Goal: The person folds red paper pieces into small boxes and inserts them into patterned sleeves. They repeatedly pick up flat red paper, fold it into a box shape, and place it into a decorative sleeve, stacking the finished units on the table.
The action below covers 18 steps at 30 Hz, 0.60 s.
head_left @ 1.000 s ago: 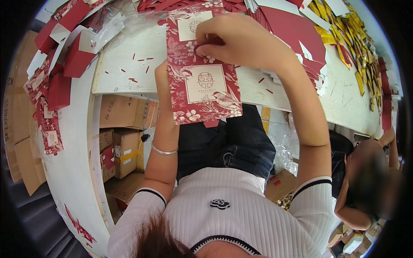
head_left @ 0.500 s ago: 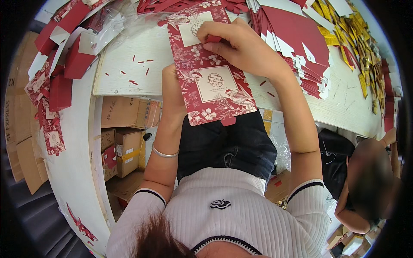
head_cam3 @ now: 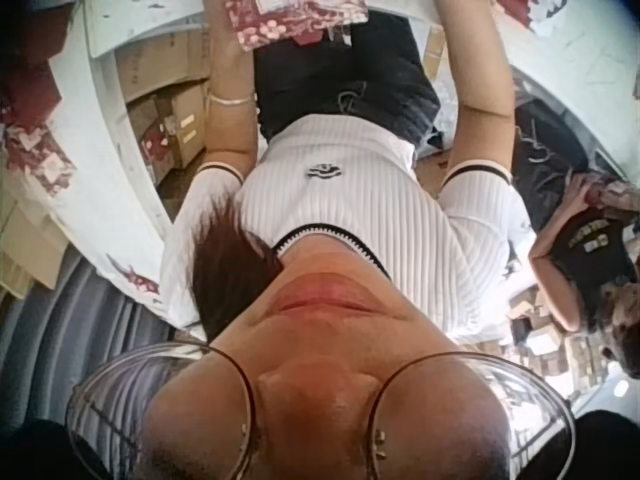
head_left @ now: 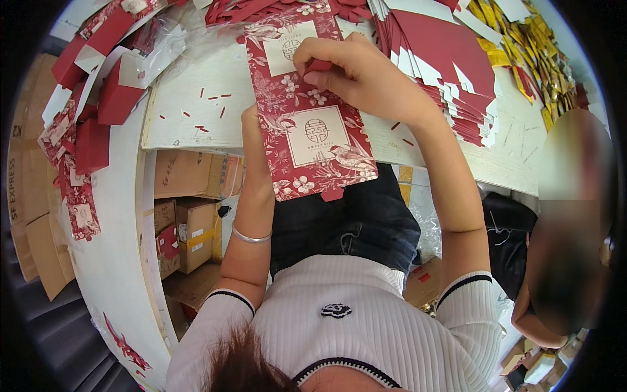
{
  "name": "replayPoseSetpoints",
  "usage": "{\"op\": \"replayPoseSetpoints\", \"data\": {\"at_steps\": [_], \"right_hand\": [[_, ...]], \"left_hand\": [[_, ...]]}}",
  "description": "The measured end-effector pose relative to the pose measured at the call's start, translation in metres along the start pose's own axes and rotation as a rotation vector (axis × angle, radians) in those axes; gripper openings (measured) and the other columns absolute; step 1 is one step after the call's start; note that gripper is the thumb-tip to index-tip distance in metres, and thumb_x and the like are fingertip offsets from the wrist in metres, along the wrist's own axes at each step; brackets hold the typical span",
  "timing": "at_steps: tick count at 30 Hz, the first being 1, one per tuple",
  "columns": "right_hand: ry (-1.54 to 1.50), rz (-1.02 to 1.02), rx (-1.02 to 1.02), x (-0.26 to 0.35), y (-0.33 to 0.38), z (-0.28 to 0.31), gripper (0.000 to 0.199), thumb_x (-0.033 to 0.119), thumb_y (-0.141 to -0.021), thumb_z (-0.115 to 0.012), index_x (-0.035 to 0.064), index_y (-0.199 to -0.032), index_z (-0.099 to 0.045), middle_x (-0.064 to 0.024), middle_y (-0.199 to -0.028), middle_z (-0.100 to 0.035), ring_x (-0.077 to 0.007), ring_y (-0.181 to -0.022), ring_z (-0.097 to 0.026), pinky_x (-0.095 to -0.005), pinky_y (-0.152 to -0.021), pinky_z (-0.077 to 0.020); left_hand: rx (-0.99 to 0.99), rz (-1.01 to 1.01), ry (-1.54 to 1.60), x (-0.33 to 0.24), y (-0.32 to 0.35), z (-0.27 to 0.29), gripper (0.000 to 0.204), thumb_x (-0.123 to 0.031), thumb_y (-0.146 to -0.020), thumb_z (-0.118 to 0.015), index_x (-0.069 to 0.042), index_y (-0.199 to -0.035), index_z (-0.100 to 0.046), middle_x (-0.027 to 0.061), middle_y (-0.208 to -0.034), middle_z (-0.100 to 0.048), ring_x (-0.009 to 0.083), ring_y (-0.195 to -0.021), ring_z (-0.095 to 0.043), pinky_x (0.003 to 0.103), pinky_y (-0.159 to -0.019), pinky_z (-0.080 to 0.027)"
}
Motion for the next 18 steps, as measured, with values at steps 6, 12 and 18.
{"op": "replayPoseSetpoints", "data": {"at_steps": [6,12,18], "right_hand": [[0.132,0.047,-0.081,0.008,-0.003,-0.002,0.013,0.002,-0.081,-0.055,0.0059,-0.092,-0.052,-0.0073,-0.069,-0.055,-0.0184,-0.059,-0.051,-0.0257,-0.054,-0.0397],[-0.076,-0.070,-0.057,0.017,-0.001,0.014,0.022,-0.003,-0.081,-0.052,0.0038,-0.101,-0.048,-0.0063,-0.086,-0.053,-0.0111,-0.069,-0.052,-0.0247,-0.060,-0.0430],[-0.811,0.038,0.117,0.062,-0.025,0.006,0.025,0.004,-0.084,-0.051,0.0065,-0.109,-0.048,-0.0069,-0.091,-0.054,-0.0096,-0.081,-0.052,-0.0242,-0.067,-0.0435]], "left_hand": [[-0.144,0.078,0.250,-0.009,0.014,-0.005,0.020,-0.010,-0.085,-0.043,0.001,-0.085,-0.059,0.0059,-0.079,-0.061,0.0090,-0.067,-0.058,0.024,-0.059,-0.049],[-0.125,-0.302,-0.942,-0.046,0.010,0.026,0.014,-0.007,-0.072,-0.061,-0.006,-0.083,-0.053,0.0044,-0.078,-0.055,0.0121,-0.069,-0.052,0.025,-0.060,-0.044],[0.487,-0.674,-0.546,-0.106,0.009,0.039,0.032,-0.009,-0.073,-0.065,0.000,-0.097,-0.047,0.0196,-0.102,-0.052,0.0269,-0.093,-0.052,0.037,-0.086,-0.039]]}}
Point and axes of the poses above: each hand's wrist, its own y-axis away from the middle knuckle, its own z-axis out of the back of the hand, x = y × z, the point moved 4 cm from there along -y, towards the middle knuckle
